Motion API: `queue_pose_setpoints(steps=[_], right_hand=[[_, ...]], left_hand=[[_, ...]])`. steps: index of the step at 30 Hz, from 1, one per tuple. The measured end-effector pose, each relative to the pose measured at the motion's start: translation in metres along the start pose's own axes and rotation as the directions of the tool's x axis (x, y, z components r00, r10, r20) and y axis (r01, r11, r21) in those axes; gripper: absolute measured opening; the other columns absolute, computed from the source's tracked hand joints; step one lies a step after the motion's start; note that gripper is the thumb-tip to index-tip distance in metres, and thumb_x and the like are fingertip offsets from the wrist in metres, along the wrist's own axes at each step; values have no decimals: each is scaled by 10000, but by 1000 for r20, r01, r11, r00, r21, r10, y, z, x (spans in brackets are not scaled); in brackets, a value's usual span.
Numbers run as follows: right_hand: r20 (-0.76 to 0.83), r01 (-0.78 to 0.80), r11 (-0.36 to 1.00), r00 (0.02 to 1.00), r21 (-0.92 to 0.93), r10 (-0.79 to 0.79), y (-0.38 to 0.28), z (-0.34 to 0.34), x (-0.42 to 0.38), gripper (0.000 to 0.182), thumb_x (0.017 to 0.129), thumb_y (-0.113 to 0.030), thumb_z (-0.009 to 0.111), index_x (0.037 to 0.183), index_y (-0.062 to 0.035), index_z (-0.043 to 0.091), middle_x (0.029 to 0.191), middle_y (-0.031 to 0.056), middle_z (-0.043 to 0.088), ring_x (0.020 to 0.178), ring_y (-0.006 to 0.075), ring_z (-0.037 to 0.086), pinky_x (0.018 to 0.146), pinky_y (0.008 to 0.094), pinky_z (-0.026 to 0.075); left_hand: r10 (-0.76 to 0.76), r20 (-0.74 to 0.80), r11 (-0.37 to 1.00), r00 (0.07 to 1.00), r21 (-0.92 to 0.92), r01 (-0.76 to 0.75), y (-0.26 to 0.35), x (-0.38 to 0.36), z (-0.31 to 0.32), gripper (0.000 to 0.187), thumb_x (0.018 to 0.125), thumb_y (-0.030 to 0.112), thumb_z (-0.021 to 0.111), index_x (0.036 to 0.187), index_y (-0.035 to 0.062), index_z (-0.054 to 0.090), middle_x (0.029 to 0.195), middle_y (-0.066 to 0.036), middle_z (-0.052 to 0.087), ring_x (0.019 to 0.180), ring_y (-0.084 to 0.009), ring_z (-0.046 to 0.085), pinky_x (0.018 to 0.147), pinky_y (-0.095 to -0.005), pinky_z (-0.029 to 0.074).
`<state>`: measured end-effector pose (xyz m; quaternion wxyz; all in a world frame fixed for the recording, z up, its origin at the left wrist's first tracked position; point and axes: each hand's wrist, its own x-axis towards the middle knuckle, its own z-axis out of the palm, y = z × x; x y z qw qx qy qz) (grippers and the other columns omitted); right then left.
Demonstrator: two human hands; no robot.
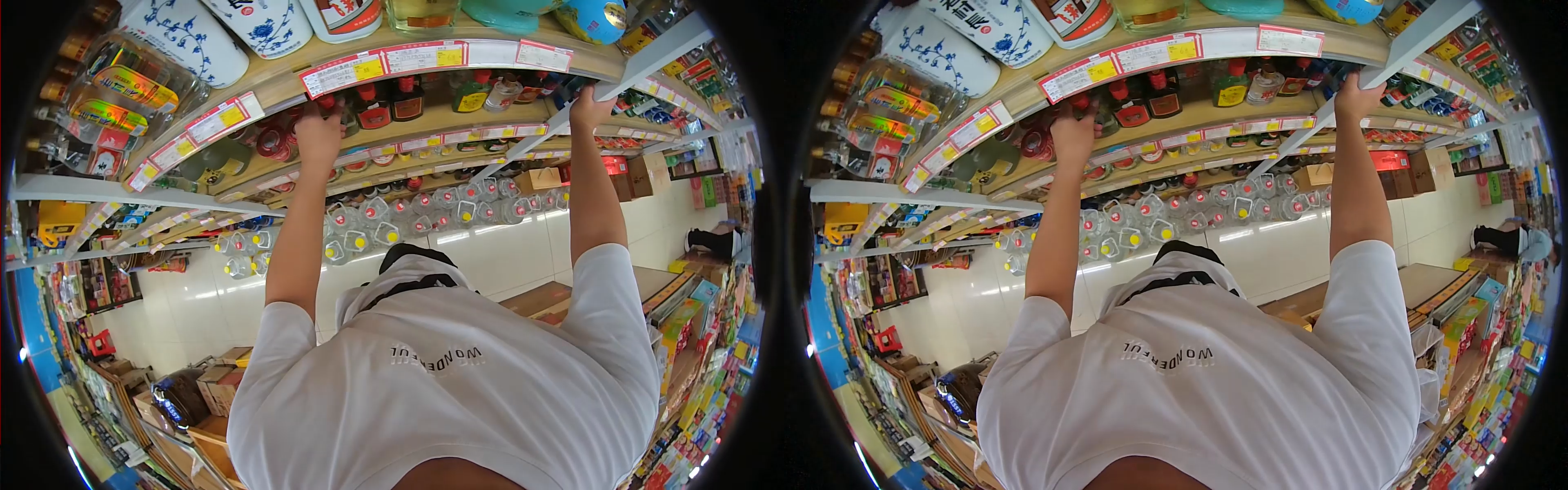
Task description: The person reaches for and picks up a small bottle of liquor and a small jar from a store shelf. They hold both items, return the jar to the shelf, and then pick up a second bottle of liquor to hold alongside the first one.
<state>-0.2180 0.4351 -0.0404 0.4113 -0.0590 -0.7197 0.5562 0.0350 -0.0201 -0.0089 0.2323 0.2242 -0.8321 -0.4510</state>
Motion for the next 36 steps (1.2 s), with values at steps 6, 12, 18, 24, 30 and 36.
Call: queue_pose_setpoints(steps=[6, 12, 18, 24, 30, 36], right_hand=[[7, 8, 1000, 1000, -16, -8, 17, 1, 6, 583, 734, -277, 708, 1188, 30, 508, 1064, 206, 644, 950, 367, 636, 846, 442, 484], [0, 31, 999, 1000, 8, -31, 18, 2, 6, 558, 729, -280, 716, 1151, 26, 516, 1031, 195, 636, 923, 343, 632, 838, 431, 487], [-1, 42, 998, 999, 46, -42, 9, -1, 4, 533, 757, -259, 733, 1144, 31, 509, 1006, 176, 644, 899, 300, 642, 811, 413, 504], [-38, 152, 988, 988, 32, -151, 1, 4, 0, 485, 781, -160, 646, 1191, 53, 500, 968, 164, 659, 834, 255, 653, 752, 367, 521], [-45, 183, 982, 982, -47, -186, -7, 2, -2, 477, 785, -203, 675, 1157, 60, 537, 987, 177, 656, 861, 276, 645, 785, 385, 508], [-26, 115, 992, 993, -48, -116, -30, -2, -10, 521, 750, -182, 712, 1166, 53, 507, 1011, 174, 643, 869, 254, 639, 752, 374, 522]], left_hand=[[9, -7, 1000, 1000, 13, -8, -3, 0, 4, 380, 877, 238, 711, 1066, -49, 548, 797, -187, 688, 576, -254, 691, 501, -351, 547], [228, -150, 947, 962, 264, -183, -16, -1, 10, 374, 829, 275, 748, 982, -33, 599, 933, -226, 635, 782, -386, 634, 697, -461, 514], [361, -215, 894, 908, 359, -270, -15, -3, 15, 382, 802, 273, 764, 973, -30, 608, 959, -232, 621, 908, -433, 584, 773, -505, 475], [277, -268, 930, 923, 317, -187, -6, -16, 19, 392, 815, 252, 762, 1044, -21, 598, 1031, -231, 606, 883, -415, 594, 752, -477, 483], [294, -348, 951, 890, 13, -309, 24, -67, 30, 376, 850, 110, 732, 1178, 29, 569, 1186, -175, 545, 736, -190, 648, 583, -284, 540], [186, 179, 965, 966, -218, -145, 46, -109, 126, 438, 872, 138, 716, 1252, 26, 529, 1205, -152, 542, 820, -188, 650, 703, -299, 563]])
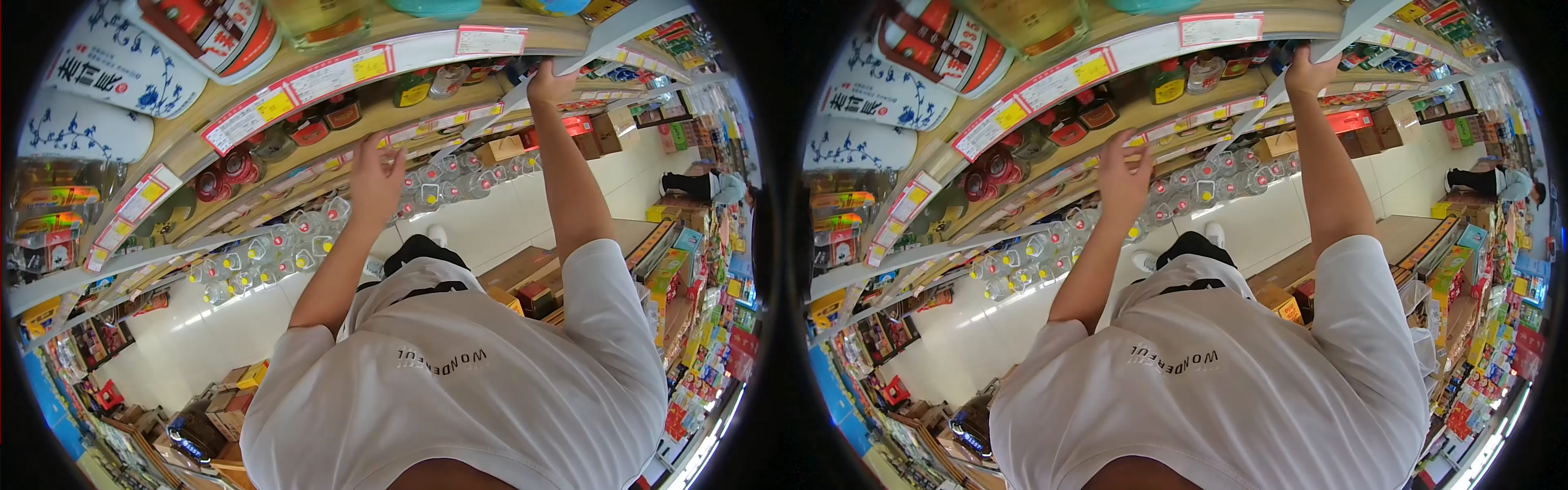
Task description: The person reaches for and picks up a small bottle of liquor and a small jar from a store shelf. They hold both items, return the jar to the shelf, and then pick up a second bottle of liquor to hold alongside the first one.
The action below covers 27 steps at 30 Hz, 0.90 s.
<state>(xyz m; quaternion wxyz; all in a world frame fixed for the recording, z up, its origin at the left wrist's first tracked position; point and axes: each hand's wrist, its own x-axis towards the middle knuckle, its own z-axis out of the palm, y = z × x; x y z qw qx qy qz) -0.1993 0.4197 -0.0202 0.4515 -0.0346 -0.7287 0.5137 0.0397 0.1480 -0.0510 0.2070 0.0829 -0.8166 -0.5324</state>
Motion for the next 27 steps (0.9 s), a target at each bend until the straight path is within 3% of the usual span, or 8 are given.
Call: queue_pose_setpoints(steps=[1, 4, 5, 9, 12, 16, 21, 27], right_hand=[[47, -63, 991, 997, 121, 58, 3, 0, 1, 515, 744, -176, 705, 1164, 49, 511, 1000, 174, 643, 865, 271, 637, 769, 383, 517], [45, 21, 985, 999, 169, -29, 41, 4, 7, 498, 740, -165, 697, 1156, 40, 516, 982, 169, 640, 860, 277, 634, 784, 387, 511], [78, -23, 982, 997, 189, 9, 49, 3, 7, 504, 733, -156, 693, 1163, 34, 512, 978, 168, 636, 864, 281, 632, 797, 391, 506], [113, -91, 973, 991, 210, 68, 32, 1, 5, 432, 724, -162, 699, 1066, 13, 501, 857, 139, 648, 768, 275, 647, 725, 389, 517], [153, -102, 969, 986, 224, 69, 36, -2, 4, 422, 724, -175, 704, 1045, 10, 502, 837, 151, 645, 754, 284, 649, 720, 391, 519], [187, -77, 987, 981, 140, 50, 4, -14, 8, 416, 721, -204, 722, 1001, 2, 493, 839, 163, 651, 759, 300, 660, 712, 391, 521], [249, -87, 978, 968, 191, 37, 24, -11, 9, 439, 734, -238, 746, 1001, 4, 496, 853, 217, 654, 802, 400, 658, 708, 439, 513], [324, -124, 962, 945, 242, 40, 26, -13, 11, 433, 747, -239, 760, 990, 13, 504, 853, 217, 657, 800, 394, 659, 706, 437, 513]], left_hand=[[4, 2, 1000, 1000, 21, -4, 1, 5, 16, 459, 868, 136, 718, 1263, 21, 514, 1222, -159, 528, 858, -206, 647, 735, -315, 563], [125, -66, 987, 990, 114, -117, -2, 29, 51, 532, 852, 128, 726, 1296, 6, 460, 1254, -183, 480, 995, -273, 597, 831, -361, 536], [186, -101, 974, 977, 152, -170, -1, 37, 61, 558, 846, 126, 730, 1307, 1, 441, 1261, -191, 463, 1044, -297, 574, 863, -376, 522], [174, -174, 961, 969, 243, -129, 18, 52, 79, 584, 840, 118, 730, 1309, -24, 412, 1207, -223, 441, 1097, -359, 494, 879, -408, 465], [135, -189, 969, 973, 230, -90, 24, 60, 90, 596, 829, 113, 725, 1290, -56, 387, 1224, -285, 429, 1114, -458, 449, 963, -495, 379], [148, -248, 958, 957, 278, -76, 28, 71, 101, 595, 819, 96, 731, 1281, -67, 394, 1216, -281, 440, 1100, -462, 446, 954, -494, 379], [102, -276, 955, 956, 298, -16, 22, 80, 112, 605, 775, 60, 759, 1265, -63, 426, 1205, -274, 501, 1129, -461, 472, 954, -484, 394], [107, -294, 925, 950, 380, 13, 4, 85, 115, 579, 781, 103, 772, 1258, -49, 481, 1171, -272, 589, 1090, -444, 559, 894, -462, 467]])
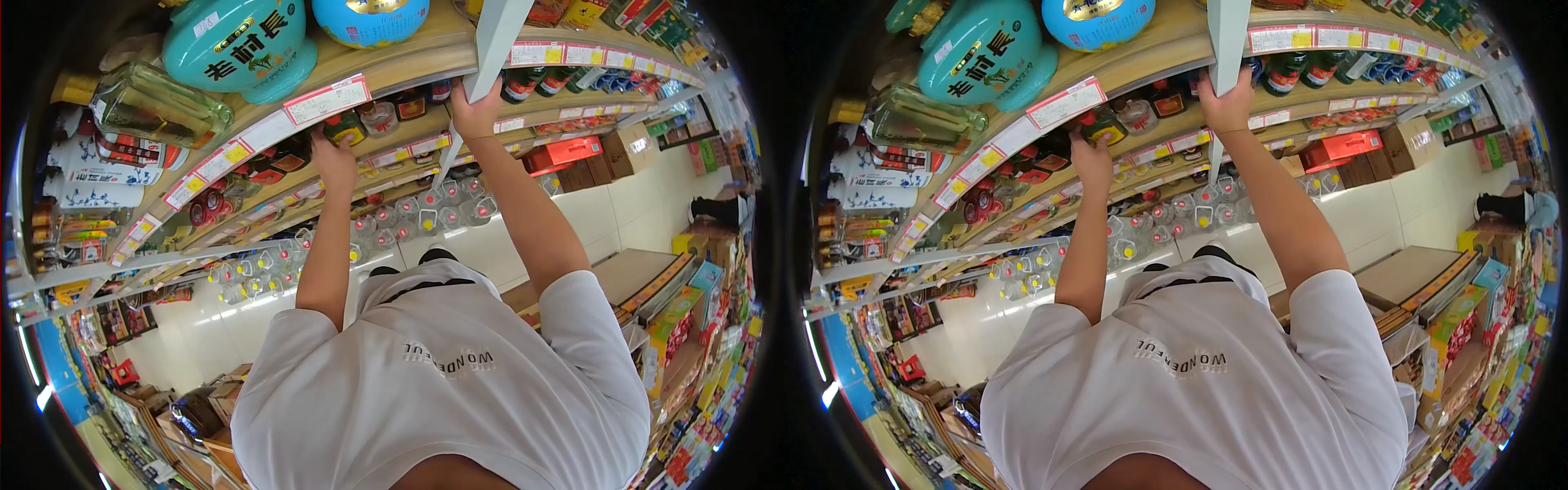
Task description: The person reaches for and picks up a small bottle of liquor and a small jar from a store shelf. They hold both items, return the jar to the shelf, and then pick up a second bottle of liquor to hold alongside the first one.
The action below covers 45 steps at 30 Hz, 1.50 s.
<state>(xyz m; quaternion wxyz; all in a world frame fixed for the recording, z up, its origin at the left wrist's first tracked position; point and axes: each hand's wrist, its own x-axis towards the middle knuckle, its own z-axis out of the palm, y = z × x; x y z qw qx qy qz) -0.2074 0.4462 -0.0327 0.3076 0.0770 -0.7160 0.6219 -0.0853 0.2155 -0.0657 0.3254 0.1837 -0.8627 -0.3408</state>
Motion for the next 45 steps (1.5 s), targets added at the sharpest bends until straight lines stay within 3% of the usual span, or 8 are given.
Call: queue_pose_setpoints(steps=[9, 12, 16, 22, 25, 36, 40, 45], right_hand=[[104, -33, 998, 994, 47, 28, -10, -7, 1, 429, 773, -214, 774, 1008, 13, 495, 857, 175, 672, 784, 278, 681, 712, 375, 517], [125, -30, 999, 992, 38, 25, -16, -11, 1, 426, 784, -216, 772, 1010, 10, 491, 852, 173, 677, 774, 270, 685, 710, 371, 520], [143, -72, 997, 988, 33, 67, -19, -12, 2, 435, 791, -242, 775, 997, 12, 487, 829, 176, 676, 748, 301, 684, 702, 379, 521], [147, -41, 999, 988, -15, 43, -17, -13, 2, 447, 789, -249, 775, 1004, 13, 485, 814, 184, 668, 753, 330, 683, 706, 389, 523], [151, -56, 998, 987, -14, 58, -15, -12, 2, 459, 784, -257, 778, 1005, 16, 481, 832, 190, 667, 778, 338, 683, 722, 388, 522], [161, -71, 997, 985, 18, 67, -11, -11, 3, 444, 785, -267, 784, 985, -4, 487, 855, 193, 667, 800, 356, 675, 735, 402, 516], [174, -79, 997, 982, 3, 78, -13, -12, 4, 446, 791, -273, 782, 977, 3, 486, 848, 193, 666, 794, 355, 672, 735, 403, 515], [176, -67, 998, 982, 7, 65, -10, -12, 4, 435, 788, -276, 777, 980, 7, 508, 843, 188, 669, 779, 341, 678, 716, 412, 517]], left_hand=[[91, -121, 995, 989, 48, -86, 1, -10, 7, 578, 786, 96, 773, 1272, -26, 486, 1110, -233, 586, 1028, -381, 575, 872, -435, 467], [256, -334, 957, 907, 220, -189, 15, -25, 10, 561, 812, 130, 766, 1279, -6, 487, 997, -189, 612, 911, -340, 608, 791, -418, 490], [-174, -31, 985, 984, -17, 173, 76, -32, 12, 551, 856, 324, 730, 1217, -24, 501, 704, -123, 646, 666, -361, 643, 645, -455, 510], [-128, 67, 990, 990, -52, 131, 78, -2, 36, 432, 840, 298, 718, 1119, -6, 592, 740, -183, 667, 715, -395, 660, 669, -473, 510], [-200, 136, 966, 970, 192, 172, 75, 3, 37, 390, 847, 332, 699, 1028, -9, 644, 766, -223, 684, 775, -408, 677, 721, -475, 519], [349, -95, 931, 932, 146, -334, 77, -32, 36, 318, 818, 214, 749, 1035, 11, 638, 979, -183, 628, 894, -398, 602, 797, -454, 495], [266, -133, 964, 955, 47, -262, 86, -41, 19, 323, 823, 194, 751, 1049, -7, 640, 954, -175, 639, 842, -325, 621, 754, -425, 504], [-205, -45, 931, 978, -317, 181, 83, -43, -30, 321, 858, 228, 747, 1045, -18, 662, 873, -110, 700, 743, -175, 656, 700, -308, 513]])
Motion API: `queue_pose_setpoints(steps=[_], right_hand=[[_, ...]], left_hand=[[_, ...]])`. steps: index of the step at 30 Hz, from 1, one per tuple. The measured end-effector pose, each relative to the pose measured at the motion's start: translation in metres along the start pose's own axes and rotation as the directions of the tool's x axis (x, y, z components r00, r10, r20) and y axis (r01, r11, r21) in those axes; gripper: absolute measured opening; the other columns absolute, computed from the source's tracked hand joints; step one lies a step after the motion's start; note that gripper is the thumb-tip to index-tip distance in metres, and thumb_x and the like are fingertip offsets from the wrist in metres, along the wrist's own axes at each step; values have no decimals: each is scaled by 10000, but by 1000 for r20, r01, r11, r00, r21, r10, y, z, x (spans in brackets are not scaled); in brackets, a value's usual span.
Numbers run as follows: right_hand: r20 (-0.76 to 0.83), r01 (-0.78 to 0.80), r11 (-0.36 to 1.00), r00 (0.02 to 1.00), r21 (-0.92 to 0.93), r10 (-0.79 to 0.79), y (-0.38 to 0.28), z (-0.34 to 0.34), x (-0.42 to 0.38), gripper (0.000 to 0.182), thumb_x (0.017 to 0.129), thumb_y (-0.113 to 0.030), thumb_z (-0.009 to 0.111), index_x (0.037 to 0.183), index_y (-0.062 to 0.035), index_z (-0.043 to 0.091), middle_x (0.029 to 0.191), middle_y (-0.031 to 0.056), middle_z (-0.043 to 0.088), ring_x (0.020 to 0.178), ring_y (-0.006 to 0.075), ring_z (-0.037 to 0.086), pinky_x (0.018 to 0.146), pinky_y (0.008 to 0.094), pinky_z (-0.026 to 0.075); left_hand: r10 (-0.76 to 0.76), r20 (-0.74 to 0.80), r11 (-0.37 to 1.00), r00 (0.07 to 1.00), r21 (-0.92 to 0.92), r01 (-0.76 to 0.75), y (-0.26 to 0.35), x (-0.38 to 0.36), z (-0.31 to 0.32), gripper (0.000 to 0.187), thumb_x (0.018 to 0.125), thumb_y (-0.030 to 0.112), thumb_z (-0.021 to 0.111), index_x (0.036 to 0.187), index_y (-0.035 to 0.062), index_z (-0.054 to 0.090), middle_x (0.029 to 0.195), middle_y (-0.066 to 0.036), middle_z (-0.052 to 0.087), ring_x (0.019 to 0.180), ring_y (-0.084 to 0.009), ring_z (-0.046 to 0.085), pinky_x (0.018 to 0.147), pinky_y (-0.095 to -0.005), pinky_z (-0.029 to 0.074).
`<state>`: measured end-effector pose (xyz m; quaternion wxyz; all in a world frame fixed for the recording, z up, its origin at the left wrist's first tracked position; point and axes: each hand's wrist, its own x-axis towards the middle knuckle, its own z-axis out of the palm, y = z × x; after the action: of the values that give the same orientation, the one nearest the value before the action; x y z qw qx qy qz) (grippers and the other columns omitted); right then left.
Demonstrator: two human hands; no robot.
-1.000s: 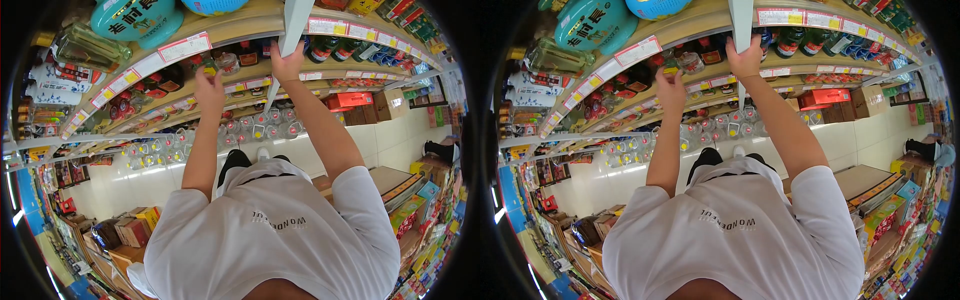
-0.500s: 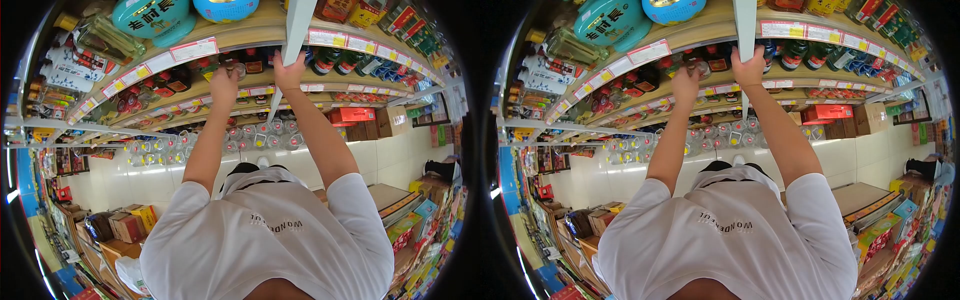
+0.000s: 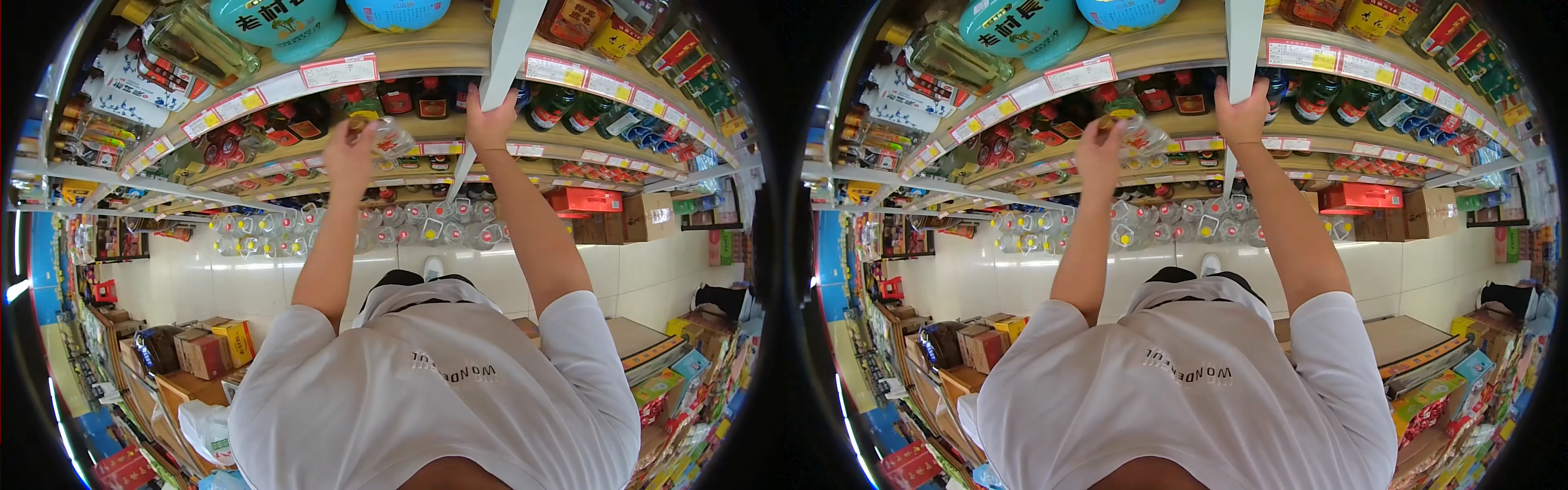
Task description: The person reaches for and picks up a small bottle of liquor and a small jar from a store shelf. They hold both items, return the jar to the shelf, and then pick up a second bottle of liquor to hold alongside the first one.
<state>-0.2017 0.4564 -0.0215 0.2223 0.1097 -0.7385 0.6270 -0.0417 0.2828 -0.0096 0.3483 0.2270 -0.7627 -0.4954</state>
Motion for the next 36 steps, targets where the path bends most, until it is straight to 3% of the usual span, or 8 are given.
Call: queue_pose_setpoints(steps=[2, 5, 14, 20, 23, 32, 35, 36], right_hand=[[3, -2, 1000, 1000, -11, 2, 0, -1, 0, 436, 789, -279, 778, 980, 6, 509, 845, 188, 670, 783, 339, 677, 721, 413, 515], [11, -18, 999, 1000, -28, 18, 0, -2, -1, 439, 790, -282, 778, 980, 6, 506, 848, 192, 670, 795, 348, 675, 731, 413, 512], [4, 32, 999, 999, 21, -32, 4, 1, -1, 430, 801, -266, 771, 985, 5, 493, 844, 181, 672, 777, 326, 675, 727, 394, 514], [16, -6, 998, 1000, 62, 5, -12, -1, -3, 398, 820, -210, 758, 994, 9, 476, 802, 125, 678, 734, 211, 678, 699, 330, 521], [6, 28, 999, 1000, 45, -29, -15, -1, -3, 387, 823, -186, 752, 999, 11, 468, 788, 118, 680, 724, 198, 677, 687, 321, 523], [-25, 43, 994, 999, 102, -41, -14, 2, -3, 396, 814, -183, 758, 1004, 11, 470, 788, 124, 679, 724, 205, 680, 677, 332, 526], [-52, 72, 996, 996, 44, -70, -4, 5, -3, 404, 808, -202, 767, 999, 9, 480, 797, 133, 679, 723, 222, 680, 678, 342, 526], [-51, 71, 996, 996, 55, -68, -4, 5, -3, 405, 806, -207, 769, 996, 8, 483, 803, 136, 678, 723, 227, 680, 678, 345, 525]], left_hand=[[-100, 17, 995, 995, -10, 100, -3, 7, -25, 325, 857, 232, 751, 1047, -17, 664, 888, -103, 709, 752, -170, 659, 700, -307, 511], [-115, 7, 981, 993, 158, 113, -24, 27, -50, 328, 841, 218, 760, 1052, -14, 666, 873, -102, 713, 769, -167, 667, 705, -299, 512], [134, -55, 861, 989, 502, -89, -31, 63, -52, 332, 786, 214, 763, 1050, 29, 685, 933, -153, 718, 880, -334, 683, 786, -394, 517], [166, -65, 840, 984, 532, -106, -44, 80, -44, 310, 788, 211, 754, 1039, 41, 689, 947, -161, 714, 875, -375, 670, 762, -427, 519], [123, -68, 844, 990, 533, -68, -45, 84, -43, 258, 802, 217, 743, 1007, 62, 726, 1017, -135, 711, 909, -334, 678, 784, -408, 515], [159, -87, 851, 983, 518, -92, -52, 86, -35, 199, 785, 196, 759, 930, 62, 730, 946, -115, 720, 867, -342, 678, 747, -404, 524], [417, 10, 703, 909, 630, -330, -68, 88, -36, 243, 788, 159, 739, 988, 28, 693, 900, -142, 718, 820, -379, 673, 712, -442, 520], [370, -15, 738, 929, 613, -283, -66, 87, -35, 233, 791, 154, 736, 984, 30, 694, 898, -143, 718, 824, -381, 672, 713, -445, 519]])
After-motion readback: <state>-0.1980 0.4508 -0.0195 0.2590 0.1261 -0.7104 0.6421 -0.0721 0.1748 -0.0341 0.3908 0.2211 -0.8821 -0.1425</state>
